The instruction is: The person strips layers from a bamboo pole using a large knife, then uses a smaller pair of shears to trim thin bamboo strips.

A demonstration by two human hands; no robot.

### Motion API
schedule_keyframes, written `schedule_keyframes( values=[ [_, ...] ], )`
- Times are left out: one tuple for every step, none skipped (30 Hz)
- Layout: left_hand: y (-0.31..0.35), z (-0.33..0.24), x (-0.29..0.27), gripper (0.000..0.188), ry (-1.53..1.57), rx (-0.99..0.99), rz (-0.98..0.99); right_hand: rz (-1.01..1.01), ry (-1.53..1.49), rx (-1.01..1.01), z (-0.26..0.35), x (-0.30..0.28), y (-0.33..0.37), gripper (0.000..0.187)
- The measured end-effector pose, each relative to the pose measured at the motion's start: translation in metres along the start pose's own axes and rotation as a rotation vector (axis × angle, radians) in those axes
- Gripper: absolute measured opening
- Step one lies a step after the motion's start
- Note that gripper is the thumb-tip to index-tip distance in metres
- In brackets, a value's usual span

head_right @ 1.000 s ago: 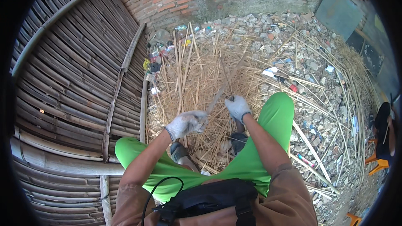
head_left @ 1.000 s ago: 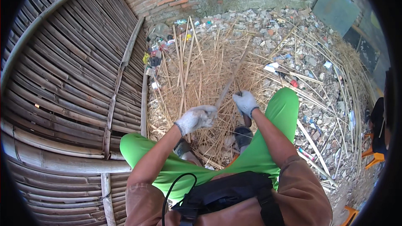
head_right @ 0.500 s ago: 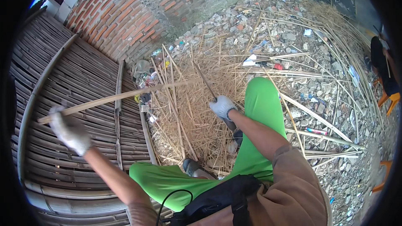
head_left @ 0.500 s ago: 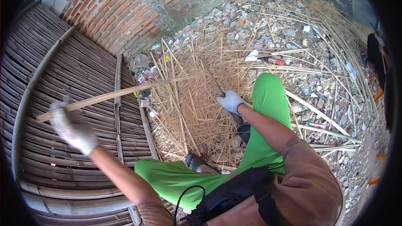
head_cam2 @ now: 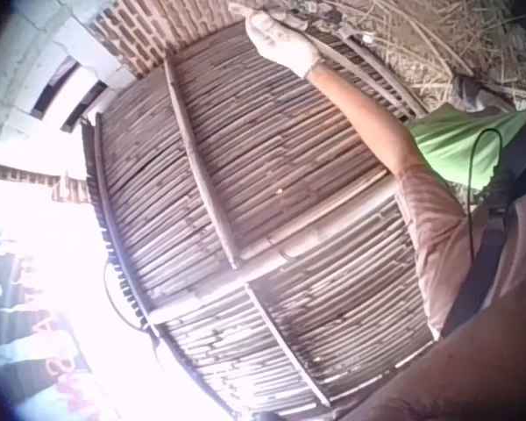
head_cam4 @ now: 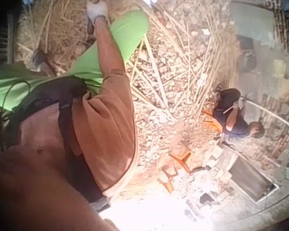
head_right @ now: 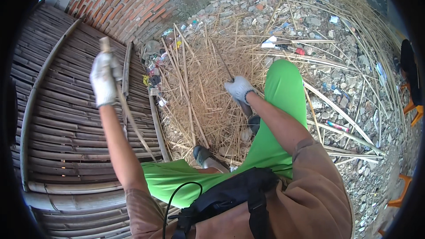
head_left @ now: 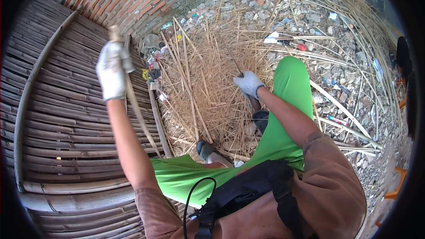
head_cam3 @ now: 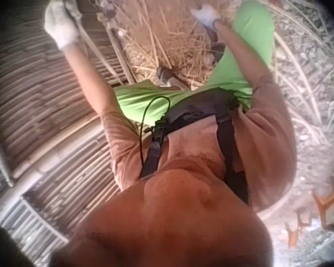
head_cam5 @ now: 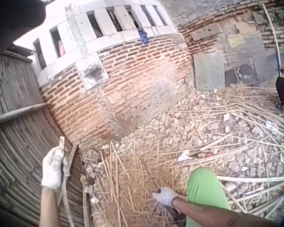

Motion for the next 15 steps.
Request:
schedule_keyframes(
  values=[
    [0.001, 0.025, 0.017, 0.042, 0.002, -0.010, 0.060, 0.001, -0.010, -0.001, 0.002, 0.001, 0.002, 0.045],
    [0.004, 0.046, 0.031, 0.038, -0.002, -0.016, 0.120, 0.004, -0.026, -0.007, 0.005, 0.003, 0.002, 0.045],
    [0.009, 0.064, 0.053, 0.037, 0.033, -0.041, 0.155, -0.022, 0.007, -0.023, 0.001, -0.002, -0.001, 0.046],
    [0.015, 0.081, 0.077, 0.037, 0.067, -0.062, 0.191, -0.024, 0.015, -0.018, 0.000, -0.005, -0.004, 0.046],
    [0.021, 0.097, 0.096, 0.037, 0.049, -0.122, 0.216, -0.026, 0.021, -0.014, -0.002, -0.006, -0.003, 0.047],
    [0.029, 0.116, 0.111, 0.037, 0.027, -0.181, 0.238, -0.025, 0.027, -0.012, -0.003, -0.006, -0.003, 0.047],
    [0.035, 0.138, 0.115, 0.036, -0.028, -0.151, 0.200, -0.006, 0.033, 0.027, -0.001, 0.001, -0.006, 0.046],
    [0.038, 0.159, 0.112, 0.035, -0.084, -0.119, 0.155, -0.001, 0.068, -0.015, 0.004, 0.008, -0.009, 0.046],
    [0.035, 0.175, 0.099, 0.037, -0.281, 0.095, 0.009, 0.012, 0.101, -0.059, 0.010, 0.021, -0.012, 0.046],
    [0.038, 0.166, 0.109, 0.038, -0.443, 0.296, -0.108, -0.003, 0.142, -0.066, 0.007, 0.019, -0.009, 0.046],
    [0.037, 0.164, 0.113, 0.044, -0.541, 0.261, -0.124, 0.003, 0.125, -0.047, 0.006, 0.016, -0.007, 0.045],
    [0.031, 0.164, 0.109, 0.045, -0.461, 0.133, -0.066, -0.002, 0.086, -0.048, 0.009, 0.016, -0.009, 0.045],
    [0.025, 0.138, 0.122, 0.045, -0.353, 0.005, 0.018, -0.033, 0.050, -0.026, -0.001, 0.004, -0.008, 0.045],
    [0.016, 0.110, 0.125, 0.046, -0.260, -0.119, 0.092, -0.053, 0.010, -0.017, -0.005, -0.004, -0.009, 0.045],
    [0.002, 0.077, 0.110, 0.043, -0.348, 0.143, -0.108, -0.037, 0.022, -0.024, 0.000, -0.004, -0.012, 0.046]
  ],
)
Point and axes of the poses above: each hand's wrist, its own y-axis away from the middle knuckle, its own x-axis out of the palm, z = x × y, the point moved 3 cm from there along -y, towards the middle knuckle, and after that the axes turned 11 degrees about -y, right-handed, at the moved point
